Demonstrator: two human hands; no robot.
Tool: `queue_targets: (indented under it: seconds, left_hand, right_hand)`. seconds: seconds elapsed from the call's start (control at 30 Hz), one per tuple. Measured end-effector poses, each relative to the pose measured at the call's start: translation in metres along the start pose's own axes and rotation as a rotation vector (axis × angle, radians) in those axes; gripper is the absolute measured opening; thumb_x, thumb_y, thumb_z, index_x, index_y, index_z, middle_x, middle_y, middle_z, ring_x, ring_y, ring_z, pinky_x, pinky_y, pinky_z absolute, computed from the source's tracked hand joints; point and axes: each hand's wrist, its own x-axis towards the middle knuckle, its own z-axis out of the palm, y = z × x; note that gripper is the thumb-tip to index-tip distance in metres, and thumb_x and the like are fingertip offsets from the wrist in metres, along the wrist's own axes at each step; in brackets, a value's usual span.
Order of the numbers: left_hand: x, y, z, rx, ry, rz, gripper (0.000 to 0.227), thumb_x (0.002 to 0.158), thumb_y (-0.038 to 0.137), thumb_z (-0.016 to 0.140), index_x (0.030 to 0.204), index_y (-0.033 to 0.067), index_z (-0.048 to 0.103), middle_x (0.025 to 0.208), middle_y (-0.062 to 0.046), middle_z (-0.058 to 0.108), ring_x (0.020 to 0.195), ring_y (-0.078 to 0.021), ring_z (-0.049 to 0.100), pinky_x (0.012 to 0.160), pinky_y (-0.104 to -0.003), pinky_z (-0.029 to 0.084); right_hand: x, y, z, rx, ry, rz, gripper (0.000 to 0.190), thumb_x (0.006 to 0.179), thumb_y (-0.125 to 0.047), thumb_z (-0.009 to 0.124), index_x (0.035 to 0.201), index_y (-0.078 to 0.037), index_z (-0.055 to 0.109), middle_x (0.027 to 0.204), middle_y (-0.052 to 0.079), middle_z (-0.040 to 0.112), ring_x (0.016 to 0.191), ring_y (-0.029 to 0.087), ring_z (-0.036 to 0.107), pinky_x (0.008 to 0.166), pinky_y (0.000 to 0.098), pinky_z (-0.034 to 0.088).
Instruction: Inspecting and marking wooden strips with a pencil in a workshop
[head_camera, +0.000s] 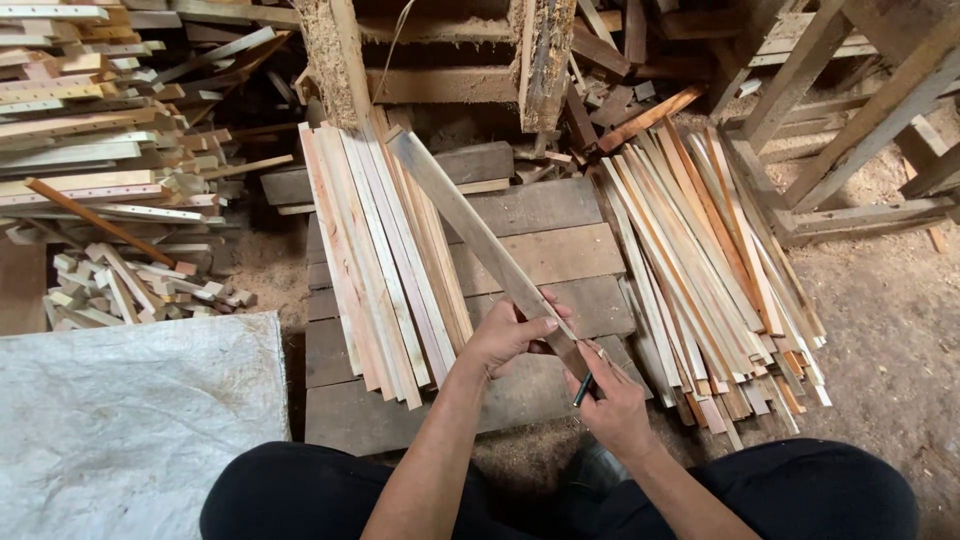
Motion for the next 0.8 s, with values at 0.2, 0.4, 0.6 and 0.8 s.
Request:
queue_targets:
  seconds: [0.2, 0.4, 0.6, 0.8]
  left_hand:
    - [-0.001, 0.002, -0.003, 0.013, 0.013, 0.02, 0.043, 0.084, -0.005, 0.069, 0.125, 0.0019, 0.059, 0.116, -0.017, 0.075, 0.099, -0.0318, 0.074, 0.076, -0.042, 0.064]
    - [0.007, -0.009, -0.015, -0.045, 0.026, 0.129, 0.043, 0.079, 0.002, 0.079, 0.119, 0.0082, 0.062, 0.107, -0.013, 0.078, 0.08, -0.0221, 0.076, 0.058, -0.035, 0.066]
    - [-0.014, 0.017, -0.01, 0.006, 0.036, 0.192, 0.046, 0.078, 0.004, 0.08, 0.121, 0.0071, 0.063, 0.106, -0.012, 0.078, 0.088, -0.0232, 0.076, 0.066, -0.037, 0.067]
    - [-0.015, -0.012, 0.004, 0.221, -0.07, 0.215, 0.04, 0.079, 0.012, 0.083, 0.118, 0.0054, 0.073, 0.113, -0.014, 0.076, 0.105, -0.0234, 0.069, 0.093, -0.041, 0.058]
  right_hand:
    - [0.001, -0.007, -0.006, 0.043, -0.023, 0.048, 0.051, 0.077, -0.007, 0.079, 0.125, 0.004, 0.065, 0.126, 0.021, 0.071, 0.109, 0.029, 0.073, 0.087, 0.0335, 0.063]
    - [-0.017, 0.028, 0.022, 0.16, 0.074, 0.153, 0.053, 0.083, -0.021, 0.085, 0.13, -0.003, 0.069, 0.105, 0.019, 0.077, 0.102, 0.04, 0.071, 0.081, 0.0524, 0.063]
    - [-0.004, 0.023, 0.001, 0.459, -0.068, 0.633, 0.022, 0.088, -0.024, 0.082, 0.101, -0.006, 0.081, 0.073, 0.007, 0.078, 0.074, 0.006, 0.059, 0.063, 0.0317, 0.057]
    - [0.018, 0.0, 0.004, 0.621, 0.062, 0.627, 0.011, 0.093, -0.017, 0.078, 0.085, -0.009, 0.08, 0.049, -0.004, 0.058, 0.05, 0.002, 0.044, 0.041, 0.0166, 0.036]
